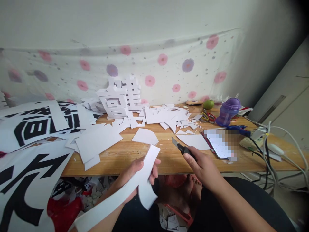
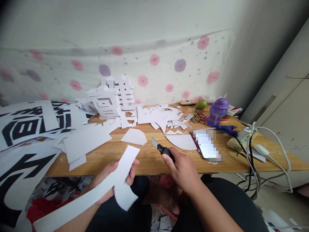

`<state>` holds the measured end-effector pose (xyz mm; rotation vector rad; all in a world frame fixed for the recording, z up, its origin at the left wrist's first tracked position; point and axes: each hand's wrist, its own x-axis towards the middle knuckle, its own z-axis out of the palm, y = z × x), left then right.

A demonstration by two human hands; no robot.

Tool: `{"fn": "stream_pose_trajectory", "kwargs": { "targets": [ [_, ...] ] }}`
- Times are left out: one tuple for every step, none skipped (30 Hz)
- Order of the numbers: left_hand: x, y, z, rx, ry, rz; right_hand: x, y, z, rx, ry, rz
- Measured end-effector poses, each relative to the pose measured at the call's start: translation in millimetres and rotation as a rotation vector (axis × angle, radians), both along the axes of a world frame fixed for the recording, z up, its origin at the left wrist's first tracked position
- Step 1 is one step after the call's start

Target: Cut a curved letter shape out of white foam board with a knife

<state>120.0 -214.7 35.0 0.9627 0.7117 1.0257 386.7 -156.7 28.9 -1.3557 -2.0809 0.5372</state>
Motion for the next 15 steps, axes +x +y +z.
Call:
{"fn": "stream_pose_trajectory", "kwargs": {
  "targets": [
    [1,0,-2.5,-0.022,-0.050,-0.005,-4,-2,-0.3,-0.018,0.049,0.022],
    [3,1,-4.4,-0.039,-0.076,-0.012,-7,-5,-0.2,-0.031,0.098,0.045],
    [4,0,-5.7,-0.050,-0.084,-0.021,-11,-7,0.4,-0.040,0.150,0.070],
    [4,0,-6.5,-0.056,-0.081,-0.026,-15,-8,1.6,-0.048,0.208,0.091],
    [5,0,-6.8,-0.061,-0.071,-0.028,-19,-10,3.5,-0.058,0.275,0.102],
    [5,0,-6.6,-0.062,-0.042,-0.025,-23,-11,5.9,-0.072,0.345,0.100],
    [5,1,-6.1,-0.060,0.015,-0.017,-27,-12,8.6,-0.092,0.417,0.086],
    [6,1,-5.2,-0.054,0.101,-0.012,-32,-13,11.4,-0.121,0.487,0.067],
    [6,2,-4.0,-0.037,0.213,-0.017,-37,-14,14.0,-0.159,0.543,0.060],
    [7,3,-2.6,-0.015,0.330,-0.034,-42,-14,16.1,-0.195,0.597,0.067],
    [8,5,-1.2,0.012,0.433,-0.057,-46,-15,17.4,-0.234,0.643,0.092],
    [9,6,0.2,0.043,0.518,-0.083,-50,-15,17.9,-0.262,0.683,0.116],
    [10,8,1.4,0.066,0.574,-0.103,-52,-16,17.6,-0.289,0.715,0.129],
    [11,9,2.3,0.083,0.612,-0.120,-54,-16,16.8,-0.302,0.734,0.125],
    [13,10,2.7,0.092,0.638,-0.133,-55,-16,15.7,-0.308,0.742,0.117]
  ]
}}
